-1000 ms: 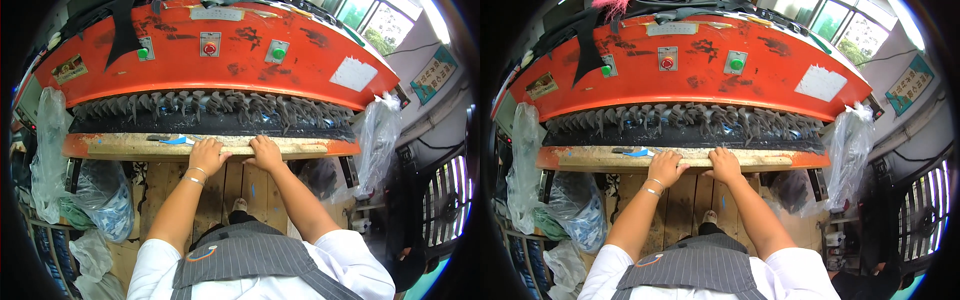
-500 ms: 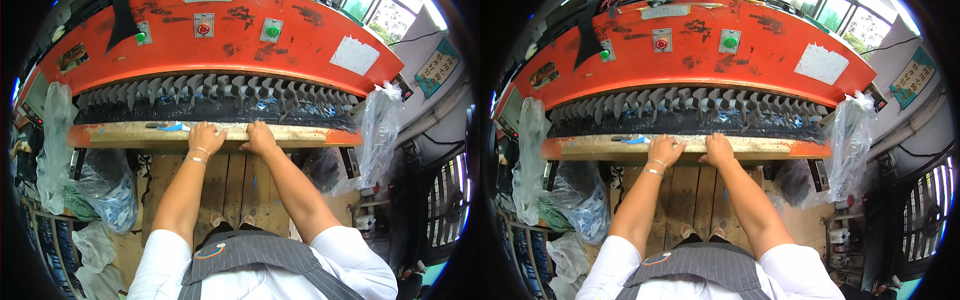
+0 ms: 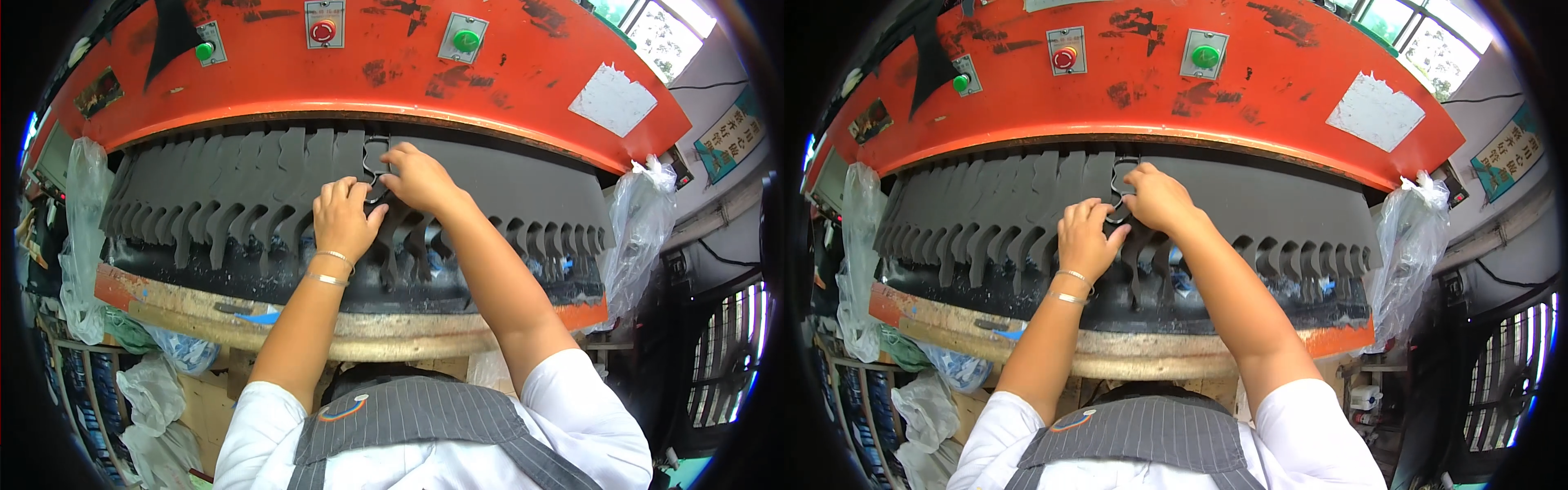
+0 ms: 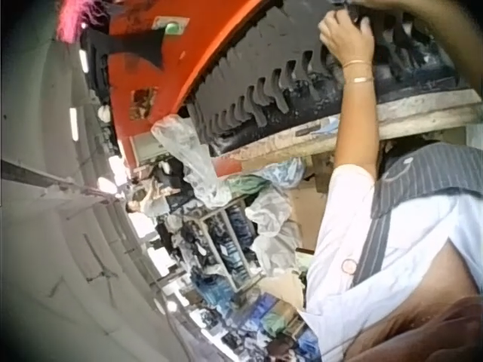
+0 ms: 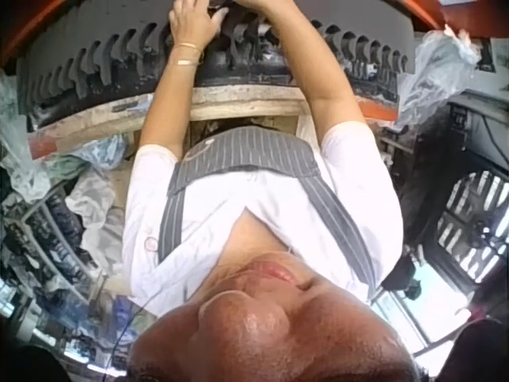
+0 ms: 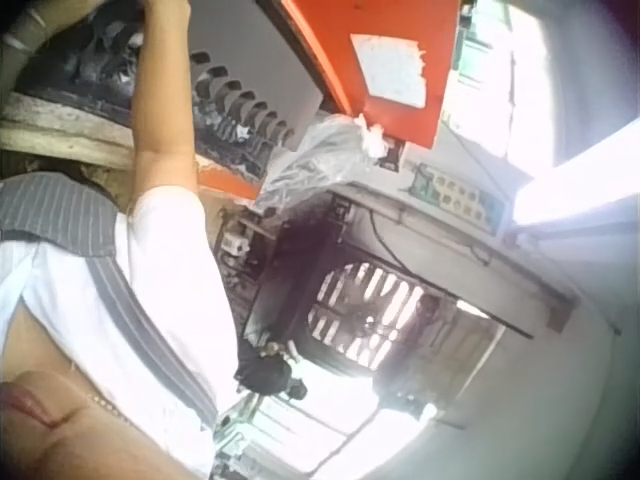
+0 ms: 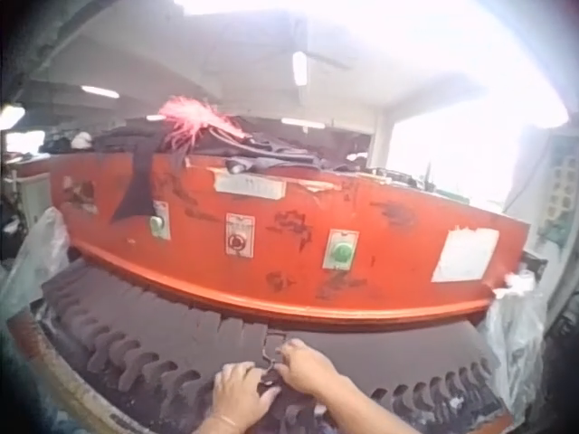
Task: Using a die-cutting machine to cut out foam shoe insole shapes from a large sheet.
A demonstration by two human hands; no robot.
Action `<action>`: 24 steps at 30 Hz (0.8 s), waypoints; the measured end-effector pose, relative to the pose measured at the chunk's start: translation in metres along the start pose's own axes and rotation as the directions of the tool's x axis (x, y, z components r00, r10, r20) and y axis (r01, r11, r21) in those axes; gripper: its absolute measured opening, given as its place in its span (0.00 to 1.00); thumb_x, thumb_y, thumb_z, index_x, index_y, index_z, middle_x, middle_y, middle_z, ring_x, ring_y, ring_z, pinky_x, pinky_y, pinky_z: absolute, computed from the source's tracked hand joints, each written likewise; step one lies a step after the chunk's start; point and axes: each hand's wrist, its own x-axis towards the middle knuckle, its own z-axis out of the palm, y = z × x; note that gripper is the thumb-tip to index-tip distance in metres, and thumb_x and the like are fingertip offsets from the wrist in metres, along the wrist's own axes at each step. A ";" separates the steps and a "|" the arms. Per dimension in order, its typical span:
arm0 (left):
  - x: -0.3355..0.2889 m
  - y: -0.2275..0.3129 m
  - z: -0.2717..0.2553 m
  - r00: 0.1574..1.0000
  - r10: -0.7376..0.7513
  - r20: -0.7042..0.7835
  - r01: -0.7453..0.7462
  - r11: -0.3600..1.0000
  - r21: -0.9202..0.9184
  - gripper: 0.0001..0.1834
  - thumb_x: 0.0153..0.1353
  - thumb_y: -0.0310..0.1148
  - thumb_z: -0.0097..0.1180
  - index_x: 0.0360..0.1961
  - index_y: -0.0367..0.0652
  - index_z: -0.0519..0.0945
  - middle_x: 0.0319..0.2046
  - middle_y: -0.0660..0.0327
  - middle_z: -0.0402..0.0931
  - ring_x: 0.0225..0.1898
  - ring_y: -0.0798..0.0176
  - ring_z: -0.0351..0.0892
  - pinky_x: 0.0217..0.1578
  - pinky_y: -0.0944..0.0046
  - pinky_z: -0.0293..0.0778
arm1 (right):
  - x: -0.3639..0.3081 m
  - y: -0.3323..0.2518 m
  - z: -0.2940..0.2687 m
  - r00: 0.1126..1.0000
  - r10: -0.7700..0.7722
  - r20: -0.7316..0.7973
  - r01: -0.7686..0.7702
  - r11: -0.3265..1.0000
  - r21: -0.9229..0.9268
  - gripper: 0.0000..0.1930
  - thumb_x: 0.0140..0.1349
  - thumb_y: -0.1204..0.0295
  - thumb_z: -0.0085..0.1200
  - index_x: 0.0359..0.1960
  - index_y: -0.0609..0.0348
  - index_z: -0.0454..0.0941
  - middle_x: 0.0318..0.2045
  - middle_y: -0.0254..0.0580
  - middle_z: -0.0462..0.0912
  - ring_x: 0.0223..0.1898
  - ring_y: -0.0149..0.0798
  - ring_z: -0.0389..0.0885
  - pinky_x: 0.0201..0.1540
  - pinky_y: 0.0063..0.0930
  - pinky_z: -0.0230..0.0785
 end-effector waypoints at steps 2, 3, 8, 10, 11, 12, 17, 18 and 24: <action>-0.012 -0.017 0.014 0.980 0.012 0.197 -0.012 1.000 -0.002 0.08 0.49 0.35 0.67 0.26 0.46 0.80 0.32 0.61 0.78 0.45 0.54 0.73 0.47 0.54 0.66 | 0.018 0.012 0.021 0.953 0.091 0.290 -0.005 0.959 -0.285 0.17 0.54 0.63 0.59 0.43 0.57 0.83 0.44 0.47 0.83 0.48 0.50 0.81 0.50 0.42 0.73; -0.018 -0.024 0.018 0.918 0.039 0.394 -0.034 0.999 -0.020 0.08 0.49 0.34 0.67 0.26 0.45 0.79 0.33 0.60 0.79 0.45 0.54 0.73 0.48 0.55 0.66 | 0.023 0.010 0.027 0.953 0.083 0.292 0.002 0.961 -0.277 0.17 0.54 0.63 0.59 0.43 0.57 0.83 0.44 0.47 0.83 0.48 0.50 0.81 0.50 0.42 0.73; 0.001 -0.014 0.037 0.997 -0.014 0.074 0.045 0.902 -0.428 0.16 0.48 0.33 0.70 0.37 0.40 0.80 0.38 0.55 0.79 0.46 0.52 0.75 0.47 0.55 0.71 | 0.072 0.038 0.036 0.664 0.195 0.722 0.028 0.958 -0.285 0.15 0.49 0.69 0.55 0.39 0.58 0.85 0.35 0.51 0.85 0.38 0.47 0.83 0.40 0.41 0.73; -0.007 -0.015 0.048 0.999 -0.043 0.015 0.045 0.890 -0.454 0.22 0.47 0.32 0.71 0.44 0.41 0.78 0.41 0.54 0.78 0.46 0.50 0.75 0.47 0.54 0.72 | 0.062 0.062 0.036 0.755 -0.136 0.642 0.020 0.983 0.185 0.13 0.47 0.70 0.57 0.34 0.61 0.85 0.26 0.46 0.83 0.29 0.41 0.79 0.34 0.36 0.69; -0.015 -0.018 0.058 0.996 -0.070 -0.047 0.038 0.868 -0.495 0.29 0.47 0.32 0.71 0.51 0.41 0.76 0.45 0.53 0.77 0.47 0.49 0.76 0.48 0.54 0.73 | 0.052 0.069 0.030 0.782 -0.136 0.608 -0.045 0.961 0.272 0.12 0.46 0.72 0.58 0.33 0.63 0.84 0.22 0.39 0.80 0.25 0.33 0.74 0.32 0.30 0.66; -0.024 -0.024 0.055 0.978 -0.080 0.195 0.154 0.903 -0.402 0.36 0.50 0.35 0.67 0.62 0.42 0.69 0.46 0.51 0.75 0.48 0.47 0.76 0.48 0.52 0.73 | 0.041 0.088 0.026 0.860 -0.159 0.485 -0.097 0.882 0.461 0.11 0.44 0.74 0.58 0.31 0.65 0.83 0.22 0.37 0.80 0.26 0.30 0.74 0.31 0.29 0.66; 0.027 -0.028 0.063 0.840 -0.080 0.536 0.003 0.990 0.142 0.25 0.62 0.33 0.45 0.62 0.54 0.71 0.42 0.51 0.75 0.45 0.45 0.77 0.45 0.50 0.74 | 0.003 0.076 -0.015 0.963 -0.148 0.227 -0.068 0.680 0.730 0.08 0.41 0.77 0.58 0.26 0.66 0.82 0.24 0.37 0.81 0.26 0.29 0.76 0.32 0.26 0.68; 0.034 -0.025 0.067 0.806 -0.138 0.575 0.013 0.977 0.215 0.25 0.63 0.32 0.44 0.63 0.58 0.71 0.42 0.52 0.75 0.45 0.46 0.77 0.46 0.51 0.74 | 0.002 0.068 -0.012 0.946 -0.096 0.309 -0.041 0.911 0.410 0.09 0.42 0.74 0.57 0.28 0.61 0.83 0.25 0.40 0.83 0.28 0.37 0.80 0.34 0.31 0.71; 0.033 -0.023 0.083 0.737 -0.215 0.640 0.026 0.956 0.292 0.27 0.64 0.32 0.43 0.64 0.69 0.69 0.47 0.54 0.74 0.49 0.51 0.78 0.48 0.52 0.75 | -0.026 0.094 0.022 0.927 -0.137 0.349 0.070 0.978 0.199 0.27 0.44 0.57 0.64 0.49 0.49 0.79 0.65 0.52 0.64 0.64 0.55 0.65 0.63 0.46 0.59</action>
